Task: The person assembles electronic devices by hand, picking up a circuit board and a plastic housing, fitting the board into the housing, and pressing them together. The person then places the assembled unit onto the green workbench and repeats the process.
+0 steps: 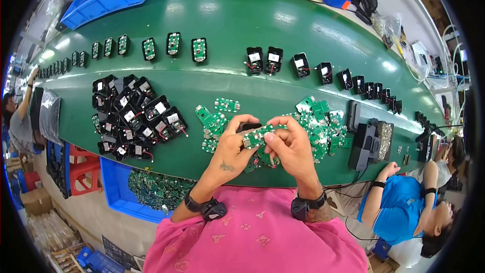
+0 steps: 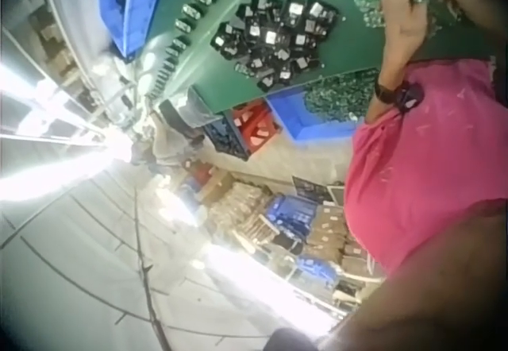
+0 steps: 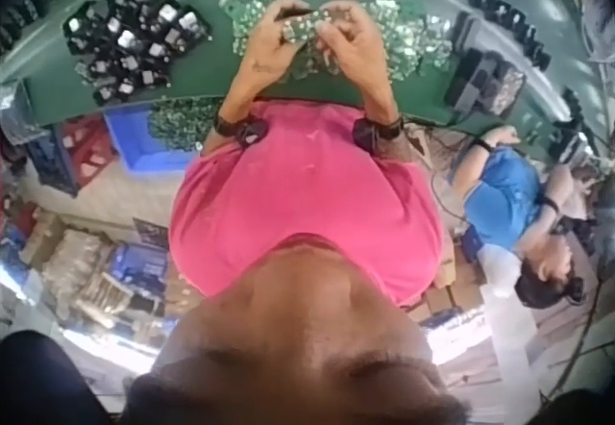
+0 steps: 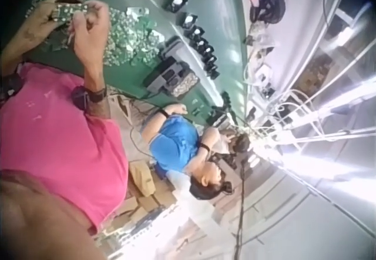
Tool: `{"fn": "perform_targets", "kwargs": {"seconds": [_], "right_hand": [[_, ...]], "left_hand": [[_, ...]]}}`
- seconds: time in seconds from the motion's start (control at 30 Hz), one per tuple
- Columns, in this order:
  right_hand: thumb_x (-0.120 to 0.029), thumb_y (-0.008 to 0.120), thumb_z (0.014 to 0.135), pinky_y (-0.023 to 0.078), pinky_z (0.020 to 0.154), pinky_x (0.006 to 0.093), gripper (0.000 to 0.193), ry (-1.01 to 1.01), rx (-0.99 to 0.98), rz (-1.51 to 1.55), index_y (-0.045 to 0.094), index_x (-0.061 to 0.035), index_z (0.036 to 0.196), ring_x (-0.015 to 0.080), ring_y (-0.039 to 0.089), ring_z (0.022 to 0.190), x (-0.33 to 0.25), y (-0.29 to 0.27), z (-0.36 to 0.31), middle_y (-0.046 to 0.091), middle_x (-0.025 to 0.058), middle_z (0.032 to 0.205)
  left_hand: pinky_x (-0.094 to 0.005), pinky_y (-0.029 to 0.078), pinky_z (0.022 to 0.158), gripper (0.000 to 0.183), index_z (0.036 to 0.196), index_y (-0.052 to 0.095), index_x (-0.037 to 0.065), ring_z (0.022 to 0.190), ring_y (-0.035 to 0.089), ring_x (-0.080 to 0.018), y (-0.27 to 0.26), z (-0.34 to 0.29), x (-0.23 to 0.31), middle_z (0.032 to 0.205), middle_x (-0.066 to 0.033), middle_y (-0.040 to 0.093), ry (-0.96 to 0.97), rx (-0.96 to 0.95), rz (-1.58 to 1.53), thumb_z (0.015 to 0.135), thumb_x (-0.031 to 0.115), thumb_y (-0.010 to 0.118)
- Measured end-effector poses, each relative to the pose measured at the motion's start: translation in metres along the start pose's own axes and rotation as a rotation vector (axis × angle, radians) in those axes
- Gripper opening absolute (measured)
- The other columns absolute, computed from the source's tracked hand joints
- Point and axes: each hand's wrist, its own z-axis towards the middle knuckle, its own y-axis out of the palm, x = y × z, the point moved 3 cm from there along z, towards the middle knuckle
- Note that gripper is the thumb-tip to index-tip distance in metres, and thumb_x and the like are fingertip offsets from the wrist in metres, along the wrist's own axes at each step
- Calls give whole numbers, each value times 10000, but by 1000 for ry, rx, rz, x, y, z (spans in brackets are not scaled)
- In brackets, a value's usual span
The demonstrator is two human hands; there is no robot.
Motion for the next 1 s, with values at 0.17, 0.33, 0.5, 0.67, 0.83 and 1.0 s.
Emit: {"fn": "perform_targets", "kwargs": {"seconds": [0.17, 0.33, 0.5, 0.67, 0.83, 1.0], "right_hand": [[-48, 617, 963, 444, 492, 191, 266, -35, 48, 2, 499, -10, 1199, 62, 584, 593, 3, -4, 3, 610, 15, 694], [-52, 624, 959, 421, 493, 201, 275, -18, 46, -120, 501, -13, 1201, 56, 561, 574, 9, -10, 9, 576, -11, 665], [-56, 708, 874, 465, 591, 261, 311, -177, 134, -549, 594, -36, 1162, 105, 600, 732, -5, -10, 12, 612, 40, 828], [-83, 747, 809, 483, 840, 367, 264, -591, 235, -751, 707, -94, 1070, 247, 540, 1117, -24, -5, 14, 588, 118, 1175], [-107, 737, 826, 430, 975, 423, 110, -528, 102, -683, 762, -100, 932, 290, 478, 1239, -17, -7, 19, 572, 92, 1314], [-92, 722, 844, 431, 950, 408, 91, -574, 181, -623, 741, -85, 933, 279, 487, 1213, -17, -5, 13, 578, 109, 1272]], "left_hand": [[-333, 472, 999, 689, 1487, 419, 57, 1307, 461, -212, 3, 6, -6, 1493, -117, 386, -11, -124, -215, 840, -20, 644], [-314, 464, 990, 681, 1489, 358, 59, 1298, 455, -211, -2, 11, -6, 1426, -122, 417, -177, -27, -662, 864, -44, 609], [-292, 481, 979, 580, 1455, 417, 47, 1187, 538, -145, 0, 17, -1, 1377, -102, 496, -291, -89, -603, 907, -37, 589], [-306, 492, 991, 603, 1504, 372, 22, 1192, 543, -151, 7, 20, -2, 1315, -107, 554, -306, -85, -589, 933, -43, 556], [-291, 527, 933, 581, 1502, 375, 22, 1115, 585, -148, 16, 21, -7, 1267, -117, 580, -288, -130, -576, 951, -23, 556], [-275, 537, 897, 558, 1488, 398, 19, 1078, 608, -135, 15, 26, -5, 1261, -117, 604, -198, -61, -520, 954, -20, 556]]}}
